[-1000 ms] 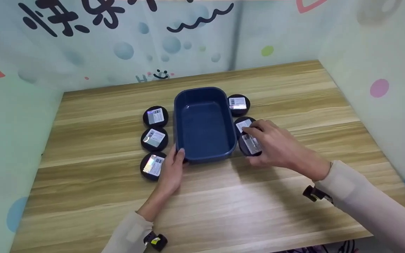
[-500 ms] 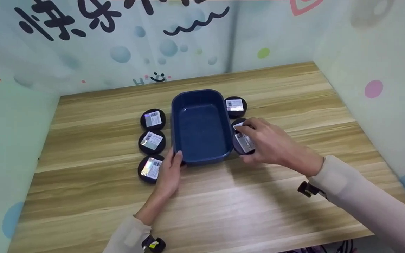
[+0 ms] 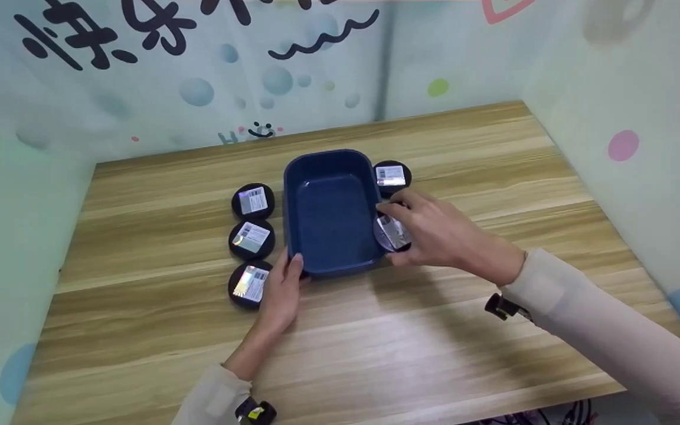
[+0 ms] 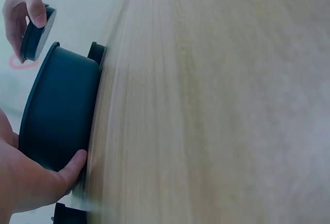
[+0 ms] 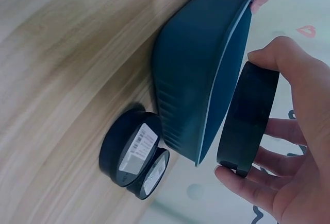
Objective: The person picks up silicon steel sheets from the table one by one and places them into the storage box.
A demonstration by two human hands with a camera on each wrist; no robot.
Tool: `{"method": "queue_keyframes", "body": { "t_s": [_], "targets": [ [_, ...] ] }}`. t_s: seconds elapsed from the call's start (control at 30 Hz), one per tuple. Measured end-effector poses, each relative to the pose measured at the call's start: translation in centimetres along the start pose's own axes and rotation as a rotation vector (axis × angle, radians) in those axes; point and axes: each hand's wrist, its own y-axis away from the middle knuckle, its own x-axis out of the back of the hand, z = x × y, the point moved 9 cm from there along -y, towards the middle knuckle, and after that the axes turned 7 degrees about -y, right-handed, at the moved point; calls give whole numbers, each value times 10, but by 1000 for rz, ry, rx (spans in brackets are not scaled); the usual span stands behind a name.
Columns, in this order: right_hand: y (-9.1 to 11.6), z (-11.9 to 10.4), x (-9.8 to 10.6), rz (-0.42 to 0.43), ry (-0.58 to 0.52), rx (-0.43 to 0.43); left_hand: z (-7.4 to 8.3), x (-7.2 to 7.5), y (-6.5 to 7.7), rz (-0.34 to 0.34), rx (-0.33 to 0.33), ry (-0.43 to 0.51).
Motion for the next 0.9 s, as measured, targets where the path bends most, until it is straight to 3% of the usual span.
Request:
{"method": "queue_keyframes", "body": {
  "t_s": [0.9],
  "targets": [
    [-53,-25,-11,-89,-17,9,-1,1,-1,-4,-38,18]
  ]
}}
